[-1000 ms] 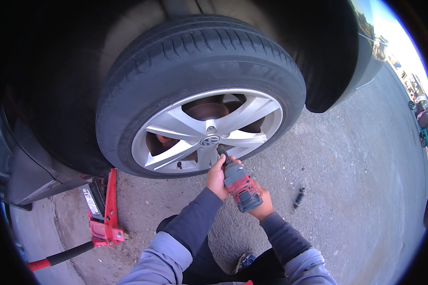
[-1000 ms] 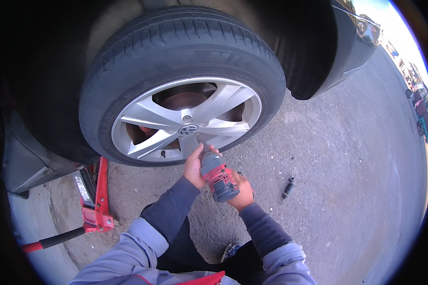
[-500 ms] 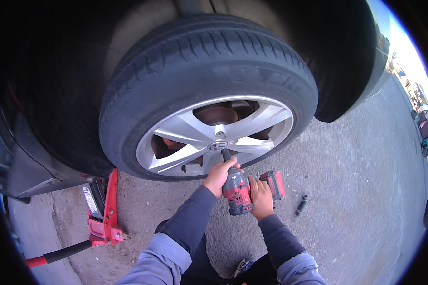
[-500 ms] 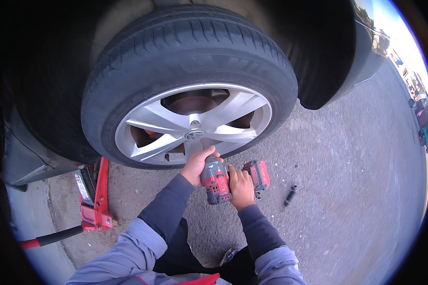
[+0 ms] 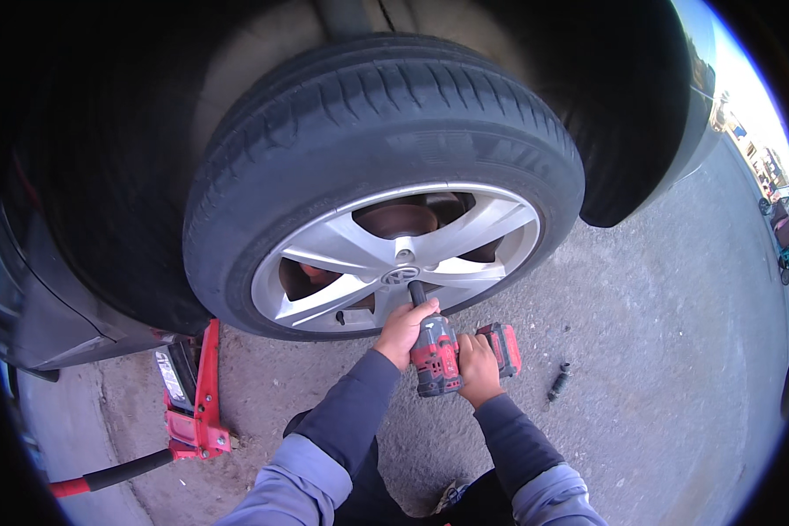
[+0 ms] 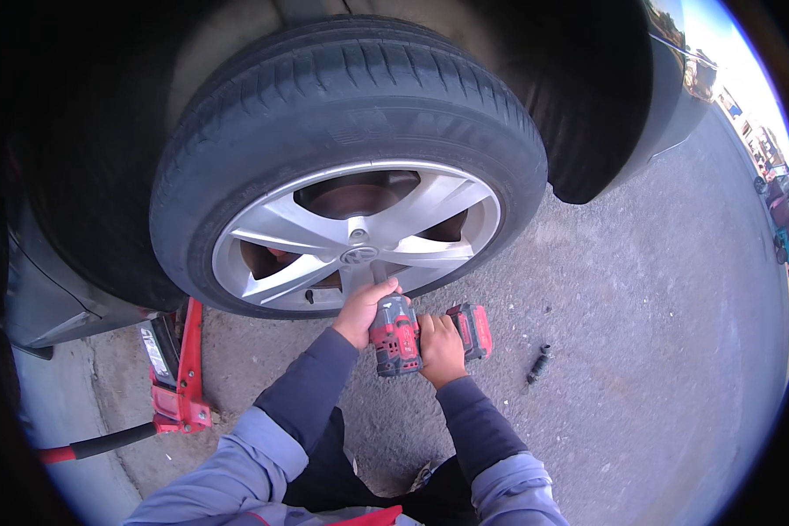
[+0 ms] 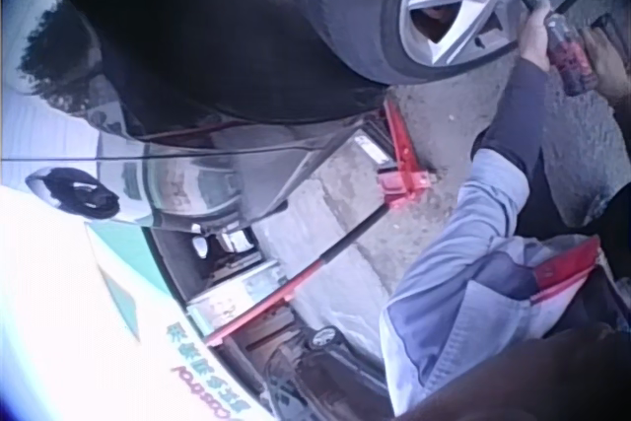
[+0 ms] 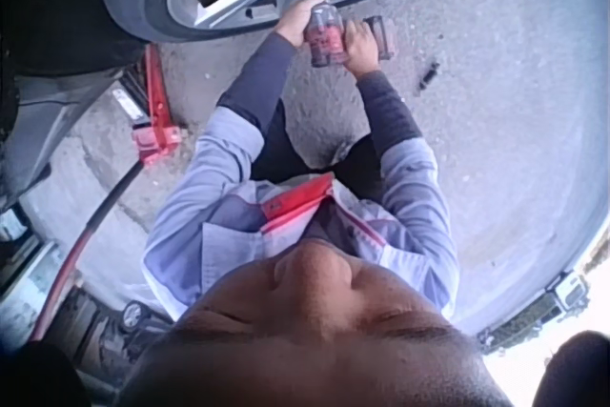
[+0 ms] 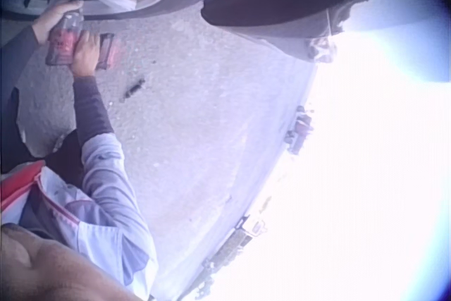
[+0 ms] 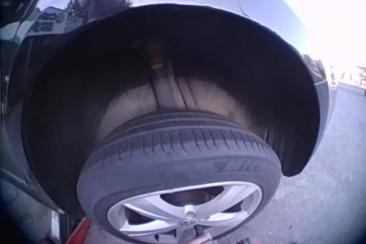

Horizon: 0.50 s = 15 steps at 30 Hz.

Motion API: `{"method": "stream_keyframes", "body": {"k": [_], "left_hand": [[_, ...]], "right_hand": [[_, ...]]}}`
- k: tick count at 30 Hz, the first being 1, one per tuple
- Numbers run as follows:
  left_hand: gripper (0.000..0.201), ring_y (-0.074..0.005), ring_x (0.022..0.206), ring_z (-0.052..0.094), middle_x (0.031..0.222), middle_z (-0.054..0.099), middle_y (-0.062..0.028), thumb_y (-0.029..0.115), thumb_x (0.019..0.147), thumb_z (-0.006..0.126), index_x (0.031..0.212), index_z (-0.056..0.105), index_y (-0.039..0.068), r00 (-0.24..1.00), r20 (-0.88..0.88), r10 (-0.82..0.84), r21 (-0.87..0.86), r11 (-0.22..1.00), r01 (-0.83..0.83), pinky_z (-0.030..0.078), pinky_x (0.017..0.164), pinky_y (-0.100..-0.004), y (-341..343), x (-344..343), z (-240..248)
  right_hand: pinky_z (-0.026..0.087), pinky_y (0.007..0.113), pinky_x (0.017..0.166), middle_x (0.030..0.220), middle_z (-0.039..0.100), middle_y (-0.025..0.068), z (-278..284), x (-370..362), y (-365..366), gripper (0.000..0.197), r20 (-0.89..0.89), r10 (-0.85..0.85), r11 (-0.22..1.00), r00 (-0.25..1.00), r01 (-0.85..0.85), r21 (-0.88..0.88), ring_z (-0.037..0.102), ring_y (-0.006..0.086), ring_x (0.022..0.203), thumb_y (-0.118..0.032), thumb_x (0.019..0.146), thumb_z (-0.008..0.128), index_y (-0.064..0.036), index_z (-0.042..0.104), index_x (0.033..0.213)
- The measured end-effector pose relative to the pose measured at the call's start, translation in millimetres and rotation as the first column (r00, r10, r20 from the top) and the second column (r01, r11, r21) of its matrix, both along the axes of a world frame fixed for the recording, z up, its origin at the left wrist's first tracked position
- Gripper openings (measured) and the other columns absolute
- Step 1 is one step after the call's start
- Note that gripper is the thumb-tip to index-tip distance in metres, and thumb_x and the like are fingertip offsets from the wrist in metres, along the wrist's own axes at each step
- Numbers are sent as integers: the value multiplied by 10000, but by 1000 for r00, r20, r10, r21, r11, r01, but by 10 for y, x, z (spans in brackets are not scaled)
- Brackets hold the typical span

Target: The person retrieves a cordless impact wrench from a wall-mounted tool rack, walks to a black sedan, and uses the wrench to remove the lug nuts from the front left wheel. The car is supported by a red hydraulic jack. The person removes each lug nut one at a time and sets them aside.

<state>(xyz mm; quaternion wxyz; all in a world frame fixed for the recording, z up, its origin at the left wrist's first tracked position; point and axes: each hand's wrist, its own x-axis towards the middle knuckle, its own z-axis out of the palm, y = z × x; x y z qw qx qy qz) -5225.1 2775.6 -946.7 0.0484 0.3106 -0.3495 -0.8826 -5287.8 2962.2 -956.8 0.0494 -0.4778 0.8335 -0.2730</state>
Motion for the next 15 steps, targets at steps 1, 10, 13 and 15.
{"method": "stream_keyframes", "body": {"k": [1, 10, 13, 15], "left_hand": [[305, -162, 755, 697, 905, 723, -90, 314, 978, 753, 987, 672, 20, 1000, -14, -9, -10, 1000, 9, 574, 699, -328, 19, -4, 0], [294, -187, 766, 719, 920, 744, -130, 274, 982, 726, 1023, 677, -13, 999, -37, 23, -58, 998, -25, 599, 729, -352, 55, 5, -11], [293, -216, 827, 735, 963, 742, -158, 283, 1004, 686, 1062, 666, -4, 997, -78, 11, -12, 1000, -12, 612, 779, -377, 108, 12, 15], [280, -225, 829, 735, 960, 741, -159, 275, 1005, 677, 1048, 662, -1, 997, -67, 28, -20, 999, -30, 612, 787, -385, 135, 21, 42]], "right_hand": [[510, 459, 855, 985, 639, 163, -27, 1, 24, 377, -24, -18, 999, 1000, 17, -42, 597, 383, 976, -129, 787, 697, -18, 591, 1132], [512, 457, 879, 1002, 655, 148, 33, -65, 54, 300, -95, 1, 999, 995, 2, 35, 606, 365, 987, -84, 812, 662, -29, 608, 1102], [514, 449, 889, 1019, 658, 142, 113, -127, 147, 329, -152, 13, 999, 988, -6, 42, 609, 358, 992, -66, 811, 660, -31, 614, 1135], [515, 442, 895, 1035, 659, 145, 156, -104, 182, 411, -136, 25, 999, 990, -20, 36, 610, 358, 996, -64, 804, 666, -24, 612, 1209]]}}
